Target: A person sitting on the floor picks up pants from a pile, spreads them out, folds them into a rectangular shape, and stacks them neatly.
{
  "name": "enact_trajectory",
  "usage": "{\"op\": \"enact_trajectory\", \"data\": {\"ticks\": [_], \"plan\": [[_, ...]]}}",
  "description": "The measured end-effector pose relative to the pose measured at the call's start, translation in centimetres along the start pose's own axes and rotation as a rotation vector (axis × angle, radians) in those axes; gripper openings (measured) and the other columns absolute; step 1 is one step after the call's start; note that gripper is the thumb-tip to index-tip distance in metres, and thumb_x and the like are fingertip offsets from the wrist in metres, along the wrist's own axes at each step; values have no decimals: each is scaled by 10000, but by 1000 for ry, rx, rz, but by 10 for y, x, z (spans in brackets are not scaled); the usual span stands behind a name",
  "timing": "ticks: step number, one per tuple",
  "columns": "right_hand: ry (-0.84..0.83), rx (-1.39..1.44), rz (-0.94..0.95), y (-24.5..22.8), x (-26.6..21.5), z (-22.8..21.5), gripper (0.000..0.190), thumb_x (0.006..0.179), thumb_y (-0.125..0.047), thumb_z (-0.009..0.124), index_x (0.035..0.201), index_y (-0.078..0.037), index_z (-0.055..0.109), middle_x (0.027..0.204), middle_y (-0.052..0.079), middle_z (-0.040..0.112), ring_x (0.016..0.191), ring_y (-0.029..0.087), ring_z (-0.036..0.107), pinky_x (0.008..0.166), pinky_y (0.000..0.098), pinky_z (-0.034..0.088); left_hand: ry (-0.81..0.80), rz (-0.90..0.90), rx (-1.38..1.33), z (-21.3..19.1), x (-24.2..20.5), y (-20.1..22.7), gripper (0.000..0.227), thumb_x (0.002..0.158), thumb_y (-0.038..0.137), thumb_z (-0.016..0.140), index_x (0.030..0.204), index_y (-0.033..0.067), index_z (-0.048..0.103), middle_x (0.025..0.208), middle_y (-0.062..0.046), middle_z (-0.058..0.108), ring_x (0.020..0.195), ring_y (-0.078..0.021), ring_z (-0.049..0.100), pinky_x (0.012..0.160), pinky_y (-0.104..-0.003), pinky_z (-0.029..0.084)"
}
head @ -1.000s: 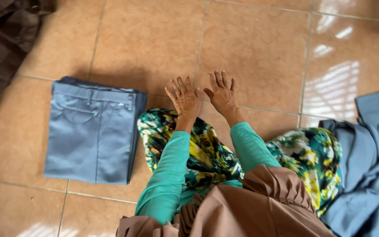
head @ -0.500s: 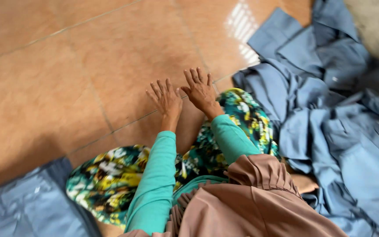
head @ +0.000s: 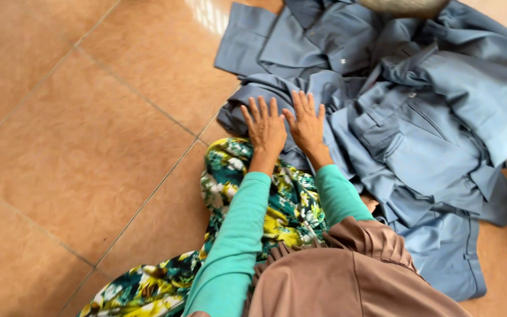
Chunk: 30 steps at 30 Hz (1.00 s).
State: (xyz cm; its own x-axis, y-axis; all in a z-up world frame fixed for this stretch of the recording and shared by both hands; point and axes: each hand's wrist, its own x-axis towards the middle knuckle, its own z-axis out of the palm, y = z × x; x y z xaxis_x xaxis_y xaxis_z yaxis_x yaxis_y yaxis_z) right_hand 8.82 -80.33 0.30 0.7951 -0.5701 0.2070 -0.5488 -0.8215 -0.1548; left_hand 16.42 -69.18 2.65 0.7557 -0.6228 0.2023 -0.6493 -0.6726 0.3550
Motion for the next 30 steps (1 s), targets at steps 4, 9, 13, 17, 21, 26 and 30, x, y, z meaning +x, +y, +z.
{"op": "enact_trajectory", "data": {"ticks": [4,9,13,17,21,26,30], "plan": [[126,-79,67,78,-30,-29,570,1093,-478,538,1572,-179,459,1547,117,533,1473,294,418,1130,660,285,-76,104,-46,11,-15,66,575,959,394,599,1464,128,527,1488,-218,528,1481,-428,362,1232,-662,121],[36,-282,331,152,-60,-62,934,816,-385,850,1596,-141,399,1577,229,432,1430,366,412,1087,625,284,-205,222,-168,52,-33,96,535,1000,422,517,1453,138,521,1406,-180,600,1387,-387,510,1221,-672,144],[113,-204,371,215,-61,10,147,938,-373,724,1075,-323,708,1016,-120,634,1070,132,569,763,377,594,-322,170,-348,88,-31,91,513,1044,451,460,1459,157,523,1309,-151,657,1218,-338,652,1134,-620,345],[271,26,307,170,-42,3,101,908,-228,757,987,-285,734,912,-83,704,926,178,656,806,352,578,-466,-138,-802,90,-11,80,479,1058,480,473,1394,172,621,1271,-173,695,1180,-360,671,1029,-500,509],[327,255,271,107,-29,-11,117,915,-205,756,995,-289,741,938,-87,741,937,164,681,852,332,562,-632,-573,-1239,51,1,71,645,999,615,537,1436,142,580,1189,-231,720,1026,-330,746,741,-366,657],[253,484,236,39,-27,3,80,933,-168,711,983,-218,750,935,10,745,963,242,691,864,389,557,-579,-602,-1342,19,17,57,780,943,681,621,1475,117,541,1350,-250,619,1233,-359,608,967,-453,530],[83,785,249,-24,-29,-6,106,919,-136,691,996,-153,762,957,102,765,1009,326,708,889,448,558,-455,-677,-1241,80,24,0,439,886,443,779,1183,120,774,1093,-135,750,1044,-249,664,936,-402,528]]}}
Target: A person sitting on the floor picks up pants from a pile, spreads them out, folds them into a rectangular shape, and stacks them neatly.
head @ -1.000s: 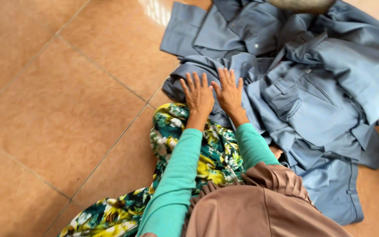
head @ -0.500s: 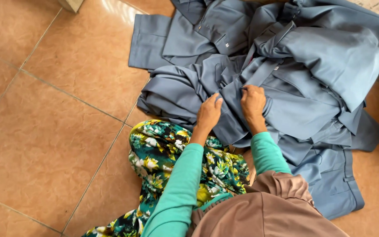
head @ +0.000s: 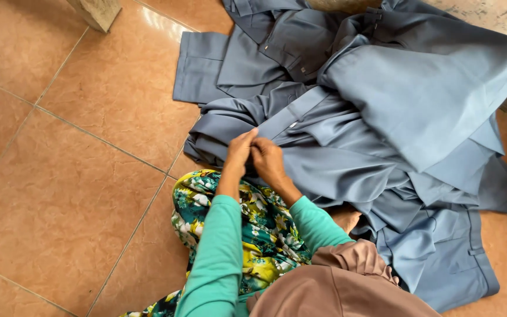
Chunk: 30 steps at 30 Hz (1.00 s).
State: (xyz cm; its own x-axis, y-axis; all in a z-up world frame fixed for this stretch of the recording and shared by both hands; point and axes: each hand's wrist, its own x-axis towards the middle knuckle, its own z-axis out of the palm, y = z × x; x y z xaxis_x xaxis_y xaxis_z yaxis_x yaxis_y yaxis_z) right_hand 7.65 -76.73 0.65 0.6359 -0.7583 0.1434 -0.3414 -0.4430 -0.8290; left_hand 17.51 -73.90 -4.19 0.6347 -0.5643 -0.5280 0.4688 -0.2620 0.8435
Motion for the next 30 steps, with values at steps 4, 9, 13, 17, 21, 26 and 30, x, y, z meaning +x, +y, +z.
{"op": "enact_trajectory", "data": {"ticks": [4,9,13,17,21,26,30], "plan": [[-211,70,5,-35,-16,31,141,944,-205,694,1057,-209,780,1030,58,778,1060,274,715,908,410,564,185,10,478,-91,61,-61,266,837,476,726,1030,321,822,995,15,784,1054,-255,709,867,-376,566],[-136,-109,-222,-49,13,29,273,917,-146,662,1140,-263,768,1139,53,756,1083,335,701,882,472,563,567,139,626,-139,40,-31,268,950,368,606,1071,223,795,1010,-113,766,1070,-372,695,944,-500,551],[291,-883,-513,-49,75,-63,240,841,-253,744,1071,-320,750,1163,32,658,1057,289,596,866,471,433,634,196,598,-146,36,-22,268,978,359,597,1106,209,777,1018,-105,767,1053,-373,703,912,-516,559],[138,-1095,-104,41,107,-91,727,777,-222,798,1453,-171,535,1181,123,611,1062,328,587,798,474,488,679,245,567,-131,28,-6,255,968,364,620,1126,233,771,1054,-90,765,1064,-359,704,902,-509,569],[12,-793,15,157,131,-63,486,815,-94,683,1299,-120,653,990,165,696,883,412,714,721,529,587,782,541,658,-105,-19,63,187,926,266,685,1101,288,746,1023,-8,714,1000,-317,697,857,-499,570],[-120,-58,173,57,93,-27,433,802,-82,654,1214,-167,759,1082,171,754,1078,402,699,895,491,565,573,584,471,-90,-35,83,204,985,262,629,1165,225,717,1065,-78,711,924,-284,724,777,-445,594],[-412,458,190,-24,17,4,512,747,50,616,1229,-46,760,1164,213,746,1145,335,668,993,469,528,115,264,244,-76,-51,90,513,1010,392,603,1418,89,537,1217,-248,695,1071,-381,711,720,-413,659]]}}
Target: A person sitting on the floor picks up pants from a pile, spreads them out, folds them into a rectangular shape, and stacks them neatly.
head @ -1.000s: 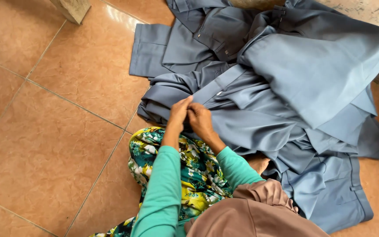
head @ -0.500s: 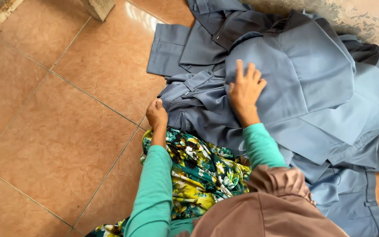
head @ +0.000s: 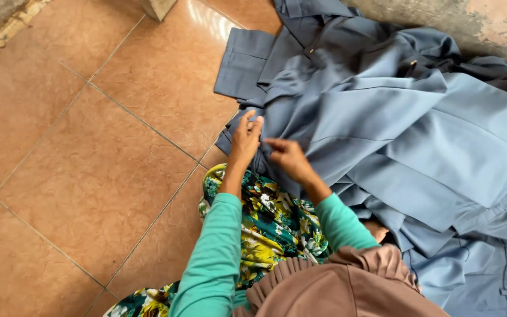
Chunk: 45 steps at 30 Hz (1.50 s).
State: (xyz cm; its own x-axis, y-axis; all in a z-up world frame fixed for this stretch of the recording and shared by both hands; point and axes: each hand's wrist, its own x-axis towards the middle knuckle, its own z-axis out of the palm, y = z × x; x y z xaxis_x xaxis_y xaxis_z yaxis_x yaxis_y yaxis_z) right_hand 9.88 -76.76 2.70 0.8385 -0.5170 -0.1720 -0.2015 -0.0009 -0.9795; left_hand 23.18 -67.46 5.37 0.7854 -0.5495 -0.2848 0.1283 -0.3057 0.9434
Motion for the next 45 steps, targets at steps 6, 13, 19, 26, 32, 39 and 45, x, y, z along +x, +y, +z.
{"op": "enact_trajectory", "data": {"ticks": [6,13,19,26,32,39,45], "plan": [[-540,-143,127,-71,-57,11,461,891,-42,654,1351,-1,646,688,158,723,425,193,653,502,335,543,3,-41,444,-12,4,-57,852,859,302,786,1572,161,343,1417,-277,562,1302,-452,566,1111,-555,478],[-211,-555,-404,-171,34,-15,165,906,-28,660,1044,-42,750,933,198,747,914,426,733,809,500,564,-35,-145,378,-20,-58,-9,835,856,279,796,1542,152,338,1324,-328,608,1266,-478,588,1048,-549,515],[293,-1009,163,-128,162,-45,837,925,-638,730,1539,-312,264,1307,211,424,1159,470,486,911,625,460,-156,-269,322,-46,-79,40,837,840,199,746,1556,164,314,1280,-164,662,561,-309,657,601,-453,577],[286,-892,99,47,237,-112,539,902,-121,697,1365,-364,567,1185,215,601,1074,483,665,888,566,556,-11,-128,120,-72,-9,7,931,814,344,827,1579,127,343,1207,-212,614,553,-202,726,546,-299,603],[232,-846,4,13,176,-100,415,977,-193,534,1266,-424,721,1089,158,576,1017,443,667,890,562,558,139,211,219,-35,63,25,608,911,311,766,1458,186,533,1248,-205,639,910,-317,749,780,-364,613],[55,-1096,193,12,188,-70,425,899,-505,746,1120,-146,801,1154,218,585,1011,509,699,877,643,535,-150,39,519,21,98,-24,240,943,385,597,1167,383,683,489,118,664,520,-64,725,729,-223,614],[9,-661,-166,-48,154,-41,352,914,-438,787,1026,-110,722,1002,180,647,1043,479,632,861,608,506,-117,-413,-257,-26,26,85,1056,895,732,470,1483,-141,387,1334,-427,548,1109,-466,665,884,-488,606]]}}
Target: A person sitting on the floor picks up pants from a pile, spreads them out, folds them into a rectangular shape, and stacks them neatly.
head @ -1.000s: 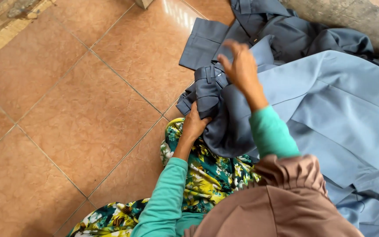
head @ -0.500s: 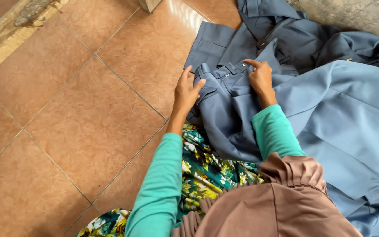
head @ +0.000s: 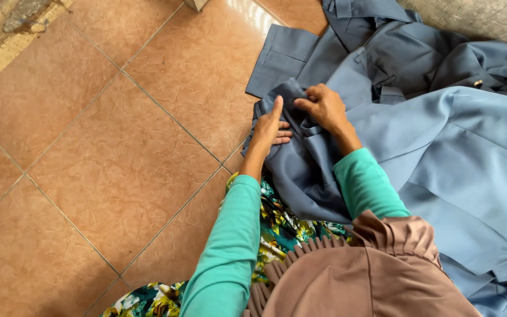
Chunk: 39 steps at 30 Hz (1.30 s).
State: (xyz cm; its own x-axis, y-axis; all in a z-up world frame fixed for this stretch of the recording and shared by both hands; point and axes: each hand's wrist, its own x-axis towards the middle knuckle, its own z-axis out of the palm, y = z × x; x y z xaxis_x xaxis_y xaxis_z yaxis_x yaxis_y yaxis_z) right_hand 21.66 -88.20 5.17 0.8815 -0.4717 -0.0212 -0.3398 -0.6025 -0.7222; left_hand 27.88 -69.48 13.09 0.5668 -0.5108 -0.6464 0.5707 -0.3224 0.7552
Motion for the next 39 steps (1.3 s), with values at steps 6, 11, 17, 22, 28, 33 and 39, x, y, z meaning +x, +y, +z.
{"op": "enact_trajectory", "data": {"ticks": [6,11,17,22,28,33,39], "plan": [[-263,105,-187,-68,-23,29,208,870,-271,799,1047,-166,768,886,70,617,921,340,689,817,481,555,135,-15,-349,-21,16,-16,769,985,428,570,1436,-169,390,1261,-363,607,1086,-529,657,833,-602,612],[-113,-159,-35,-48,30,36,338,918,-361,661,1229,-232,689,1053,134,579,1027,374,604,834,540,548,166,-49,-639,-35,6,-47,729,1029,281,547,1525,-112,186,1397,-450,400,1188,-614,542,892,-652,561],[332,-922,39,5,62,101,360,856,-239,686,1168,-161,524,968,98,492,933,320,504,668,507,503,143,-1,-796,-42,-1,-73,789,1035,291,571,1544,-81,98,1469,-467,288,1199,-640,517,927,-668,545],[77,-541,214,36,104,72,224,816,-159,637,924,-10,765,795,171,726,781,424,741,630,535,601,114,29,-875,-80,4,-79,755,1037,349,571,1522,-61,162,1408,-420,408,1204,-631,522,942,-721,518],[-345,328,45,-212,7,-32,501,750,-76,489,1155,-143,777,862,-79,657,739,57,595,654,196,495,259,67,-996,-189,-7,-67,457,914,320,634,1201,-31,584,1095,-294,667,968,-461,695,849,-688,573],[-779,284,-571,-280,-53,29,541,783,74,564,1316,53,656,1173,375,667,1155,557,595,1006,650,437,270,134,-1034,-269,-28,-110,649,881,534,686,1248,5,605,1189,-251,679,1111,-509,670,952,-676,530],[-929,-43,-480,-303,-108,96,488,887,38,524,1341,-23,694,1204,287,701,1146,502,640,976,608,500,370,206,-854,-199,-173,-49,1190,732,748,682,1568,-6,295,1498,-314,468,1310,-491,542,1028,-668,475]]}}
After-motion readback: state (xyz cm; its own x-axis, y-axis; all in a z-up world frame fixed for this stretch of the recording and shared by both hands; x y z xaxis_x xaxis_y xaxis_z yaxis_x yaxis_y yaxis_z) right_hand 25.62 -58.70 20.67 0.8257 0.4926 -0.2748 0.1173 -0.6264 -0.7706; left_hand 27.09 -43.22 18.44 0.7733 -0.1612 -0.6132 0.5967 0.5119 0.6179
